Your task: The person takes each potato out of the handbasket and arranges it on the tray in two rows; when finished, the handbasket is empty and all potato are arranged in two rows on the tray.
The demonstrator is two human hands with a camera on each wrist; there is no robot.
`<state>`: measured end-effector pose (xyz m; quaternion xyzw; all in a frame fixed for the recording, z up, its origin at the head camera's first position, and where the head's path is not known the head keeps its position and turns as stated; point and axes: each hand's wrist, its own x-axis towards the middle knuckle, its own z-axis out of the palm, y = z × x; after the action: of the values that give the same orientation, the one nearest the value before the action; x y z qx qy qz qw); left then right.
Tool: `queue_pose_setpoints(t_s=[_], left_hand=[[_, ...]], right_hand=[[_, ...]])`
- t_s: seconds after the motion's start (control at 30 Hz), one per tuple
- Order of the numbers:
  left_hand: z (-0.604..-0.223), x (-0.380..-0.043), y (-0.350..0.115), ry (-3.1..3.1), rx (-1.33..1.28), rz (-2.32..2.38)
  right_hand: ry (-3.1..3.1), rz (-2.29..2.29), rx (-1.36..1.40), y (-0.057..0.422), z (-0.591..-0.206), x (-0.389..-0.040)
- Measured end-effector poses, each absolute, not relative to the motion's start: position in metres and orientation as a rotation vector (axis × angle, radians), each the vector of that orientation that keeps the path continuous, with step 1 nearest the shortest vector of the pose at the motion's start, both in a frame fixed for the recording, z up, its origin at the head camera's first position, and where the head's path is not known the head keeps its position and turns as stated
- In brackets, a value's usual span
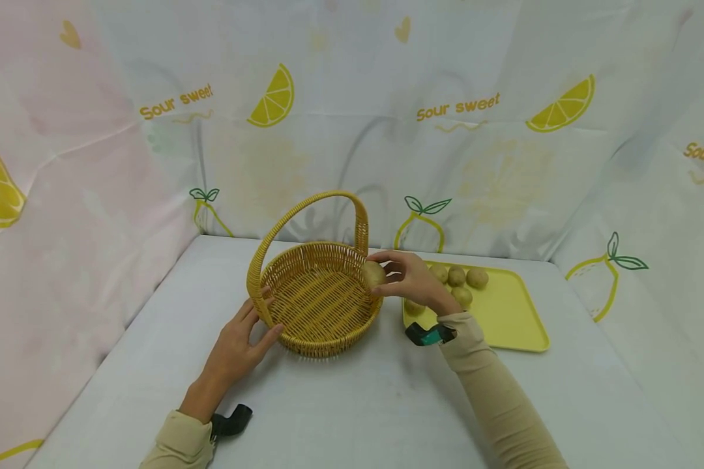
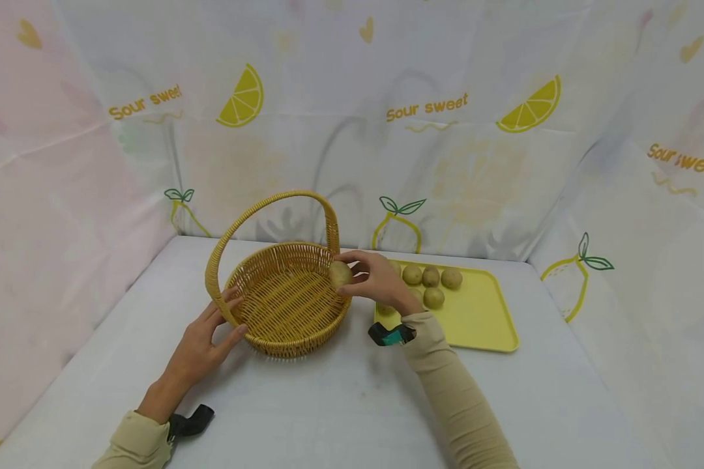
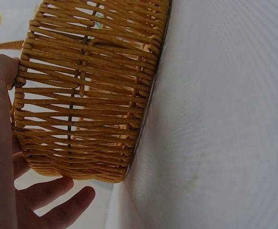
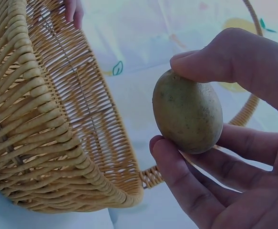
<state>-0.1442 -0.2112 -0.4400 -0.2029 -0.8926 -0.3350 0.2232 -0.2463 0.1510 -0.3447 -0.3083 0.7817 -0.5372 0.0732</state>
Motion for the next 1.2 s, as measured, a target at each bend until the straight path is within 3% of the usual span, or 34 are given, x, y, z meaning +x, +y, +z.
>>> queue_pose_setpoints(t_s=[1.2], left_hand=[[-0.44,-0.143,-0.212,-2.457,-0.563,-0.944]], right_hand=[[2.519,-1.668,-0.755,0.22,-0.345,-0.233]])
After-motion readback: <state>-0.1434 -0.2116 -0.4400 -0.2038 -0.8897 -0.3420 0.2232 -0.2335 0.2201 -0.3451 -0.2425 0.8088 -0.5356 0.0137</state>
